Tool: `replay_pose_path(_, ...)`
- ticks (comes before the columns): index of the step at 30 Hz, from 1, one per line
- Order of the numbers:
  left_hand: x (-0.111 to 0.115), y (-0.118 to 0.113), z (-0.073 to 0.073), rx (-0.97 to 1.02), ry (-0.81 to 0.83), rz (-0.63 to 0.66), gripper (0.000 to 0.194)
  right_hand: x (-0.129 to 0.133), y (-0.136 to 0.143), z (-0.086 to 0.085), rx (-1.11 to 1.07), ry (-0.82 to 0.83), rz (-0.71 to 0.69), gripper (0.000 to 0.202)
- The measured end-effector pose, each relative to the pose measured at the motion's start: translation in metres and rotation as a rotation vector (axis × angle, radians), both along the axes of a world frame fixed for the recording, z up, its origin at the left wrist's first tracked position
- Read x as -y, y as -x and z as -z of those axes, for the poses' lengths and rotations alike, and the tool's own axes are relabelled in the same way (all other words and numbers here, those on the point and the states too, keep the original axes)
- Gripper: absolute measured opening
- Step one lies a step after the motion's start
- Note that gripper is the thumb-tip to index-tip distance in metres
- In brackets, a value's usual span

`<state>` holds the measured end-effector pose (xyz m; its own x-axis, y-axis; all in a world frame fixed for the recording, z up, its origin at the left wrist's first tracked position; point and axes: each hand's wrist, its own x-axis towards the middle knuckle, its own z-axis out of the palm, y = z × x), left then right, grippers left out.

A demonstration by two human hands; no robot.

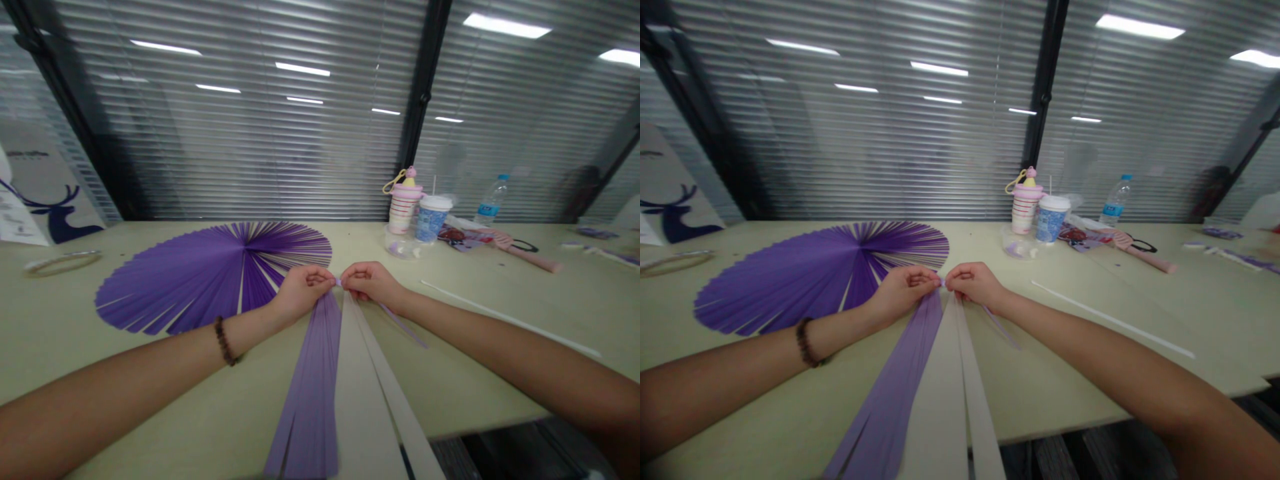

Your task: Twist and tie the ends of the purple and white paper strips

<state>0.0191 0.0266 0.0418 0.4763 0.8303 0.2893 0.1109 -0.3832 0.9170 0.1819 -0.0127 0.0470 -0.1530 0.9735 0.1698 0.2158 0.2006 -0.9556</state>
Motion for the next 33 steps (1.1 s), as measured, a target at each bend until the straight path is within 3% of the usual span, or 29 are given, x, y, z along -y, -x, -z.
replay_pose_path(33,0.0021,0.0013,-0.0017,-0.022,0.045,0.027,0.015,-0.0023,0.0015,0.0025,0.077,0.011,0.019,0.02)
